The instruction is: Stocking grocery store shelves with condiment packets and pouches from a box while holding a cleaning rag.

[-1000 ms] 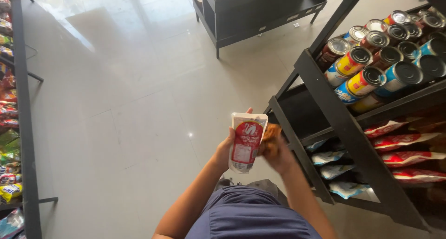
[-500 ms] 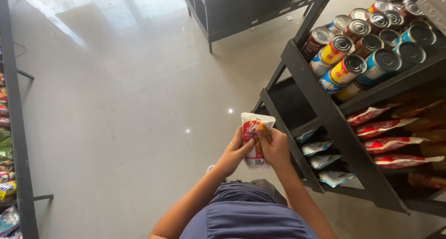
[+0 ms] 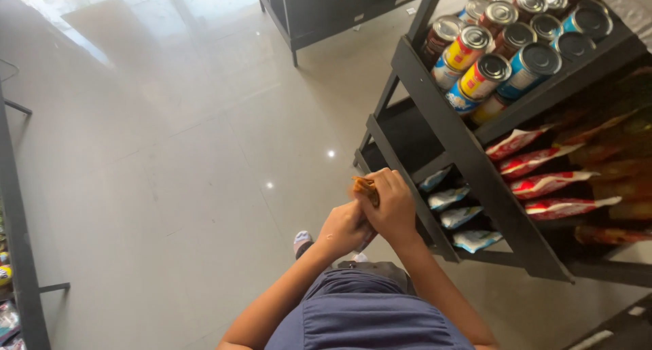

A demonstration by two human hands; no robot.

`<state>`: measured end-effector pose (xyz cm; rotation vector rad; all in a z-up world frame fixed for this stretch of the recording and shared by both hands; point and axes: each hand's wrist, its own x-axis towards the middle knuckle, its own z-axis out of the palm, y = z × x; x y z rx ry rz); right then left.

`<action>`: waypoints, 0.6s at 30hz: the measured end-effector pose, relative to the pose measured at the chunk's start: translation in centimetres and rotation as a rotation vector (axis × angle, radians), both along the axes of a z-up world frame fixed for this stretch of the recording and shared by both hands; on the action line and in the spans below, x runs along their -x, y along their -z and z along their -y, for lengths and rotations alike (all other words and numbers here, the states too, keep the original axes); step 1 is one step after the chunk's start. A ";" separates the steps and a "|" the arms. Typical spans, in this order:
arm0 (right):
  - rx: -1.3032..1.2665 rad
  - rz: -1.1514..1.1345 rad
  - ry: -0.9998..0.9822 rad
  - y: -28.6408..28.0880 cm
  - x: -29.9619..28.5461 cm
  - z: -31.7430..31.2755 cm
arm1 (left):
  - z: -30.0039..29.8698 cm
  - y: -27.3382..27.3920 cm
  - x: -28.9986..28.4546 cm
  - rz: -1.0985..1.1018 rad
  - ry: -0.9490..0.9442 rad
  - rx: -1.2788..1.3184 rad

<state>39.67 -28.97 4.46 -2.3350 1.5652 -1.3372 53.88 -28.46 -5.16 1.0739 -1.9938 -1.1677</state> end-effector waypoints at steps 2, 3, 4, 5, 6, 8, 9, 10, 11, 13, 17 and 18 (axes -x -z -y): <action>-0.160 -0.032 0.156 2.3 1.6 -0.4 | -1.0 -1.2 1.1 -0.019 0.026 -0.007; -0.316 -0.056 0.306 3.5 2.2 -0.7 | -1.5 -1.9 1.4 -0.030 0.048 -0.008; -0.324 -0.060 0.312 3.7 3.4 -0.8 | -2.0 -2.0 2.0 -0.034 0.054 -0.017; -0.432 0.014 0.311 3.9 4.4 -0.9 | -2.3 -2.1 2.4 -0.065 0.088 -0.053; -0.539 0.089 0.308 4.1 5.5 -1.0 | -2.6 -2.4 2.8 -0.095 0.122 -0.089; -0.654 0.158 0.269 5.9 8.8 -0.4 | -2.5 -3.6 3.6 0.001 0.194 -0.139; -0.766 0.221 0.216 6.8 10.6 -0.5 | -2.5 -4.2 4.1 0.093 0.254 -0.186; -0.771 0.228 0.237 7.6 12.6 -0.7 | -2.4 -4.8 4.6 0.093 0.275 -0.191; -0.913 0.275 0.122 8.6 14.3 -1.2 | -2.4 -5.3 5.0 0.089 0.329 -0.218; -1.043 0.346 0.032 9.5 17.0 -2.7 | -2.1 -4.9 6.0 0.092 0.417 -0.241; -0.714 1.181 0.198 9.2 17.2 -6.8 | -0.2 -3.6 8.6 -0.467 0.290 -0.487; -0.568 1.544 -0.067 9.2 16.5 -8.0 | 0.4 -3.9 9.3 -0.532 0.199 -0.637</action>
